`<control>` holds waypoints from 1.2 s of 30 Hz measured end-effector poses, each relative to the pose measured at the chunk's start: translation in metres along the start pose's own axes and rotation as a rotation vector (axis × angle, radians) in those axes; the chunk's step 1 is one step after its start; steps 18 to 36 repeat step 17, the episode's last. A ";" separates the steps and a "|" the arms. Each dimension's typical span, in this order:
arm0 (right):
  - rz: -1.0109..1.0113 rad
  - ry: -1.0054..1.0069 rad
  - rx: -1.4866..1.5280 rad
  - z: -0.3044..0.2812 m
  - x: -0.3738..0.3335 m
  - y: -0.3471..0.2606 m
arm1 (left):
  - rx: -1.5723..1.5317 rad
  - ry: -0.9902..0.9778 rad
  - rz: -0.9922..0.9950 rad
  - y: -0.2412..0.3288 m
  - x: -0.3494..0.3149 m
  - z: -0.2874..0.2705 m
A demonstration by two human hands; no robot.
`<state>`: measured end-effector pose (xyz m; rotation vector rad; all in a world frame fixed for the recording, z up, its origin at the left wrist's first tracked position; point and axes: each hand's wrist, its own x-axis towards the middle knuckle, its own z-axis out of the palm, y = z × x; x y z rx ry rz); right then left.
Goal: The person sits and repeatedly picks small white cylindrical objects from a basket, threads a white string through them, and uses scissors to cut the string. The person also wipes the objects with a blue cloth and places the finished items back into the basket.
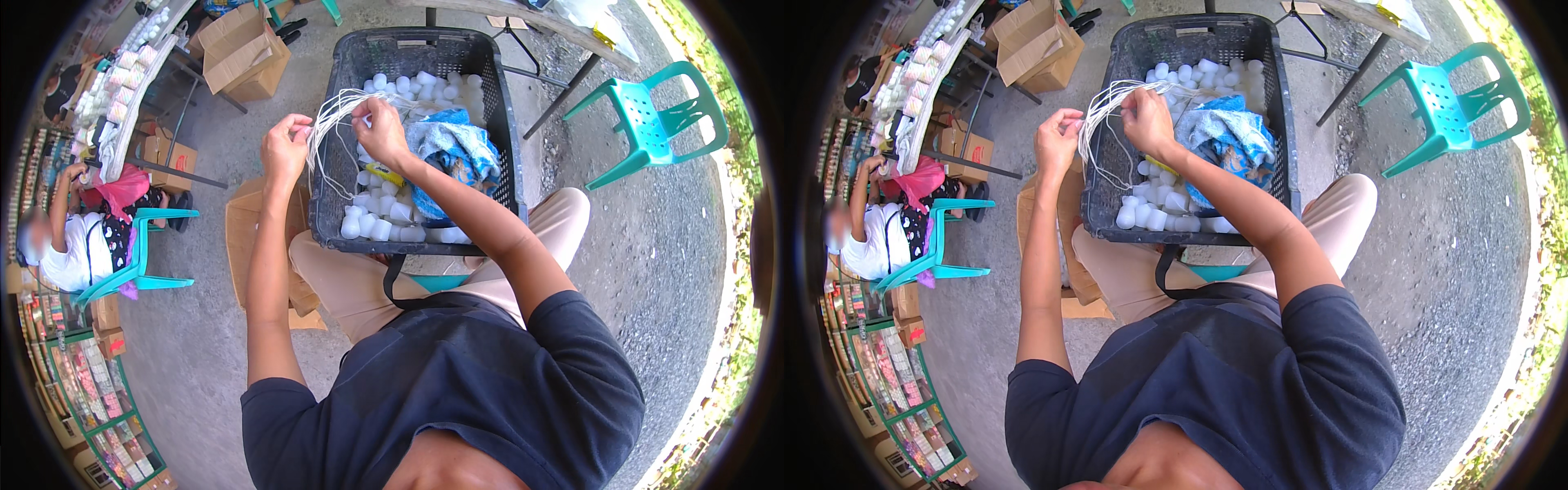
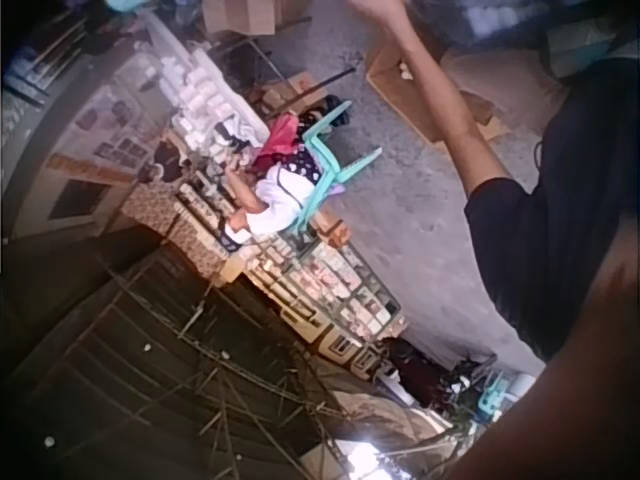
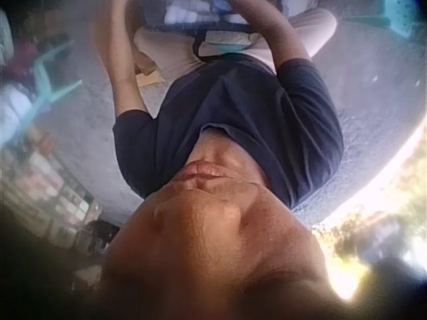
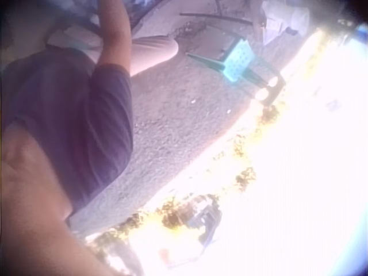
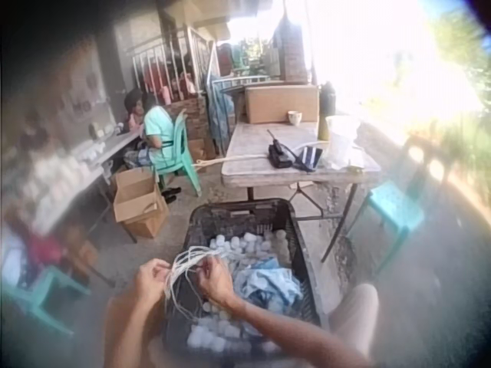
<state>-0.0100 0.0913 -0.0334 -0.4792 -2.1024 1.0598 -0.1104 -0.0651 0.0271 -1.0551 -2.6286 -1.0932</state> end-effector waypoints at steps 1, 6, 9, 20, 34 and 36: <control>-0.038 0.035 -0.026 -0.007 0.002 -0.018 | 0.023 0.074 0.014 0.004 -0.003 -0.005; -0.413 -0.071 0.093 -0.015 0.026 -0.057 | -0.443 0.193 0.149 0.010 0.011 -0.006; -0.396 -0.224 0.125 -0.008 0.044 -0.054 | -0.747 0.213 0.126 0.019 0.018 0.002; 0.229 -0.511 0.297 -0.024 0.085 -0.071 | -0.553 -0.182 0.041 -0.010 0.008 0.007; 0.229 -0.511 0.297 -0.024 0.085 -0.071 | -0.553 -0.182 0.041 -0.010 0.008 0.007; 0.229 -0.511 0.297 -0.024 0.085 -0.071 | -0.553 -0.182 0.041 -0.010 0.008 0.007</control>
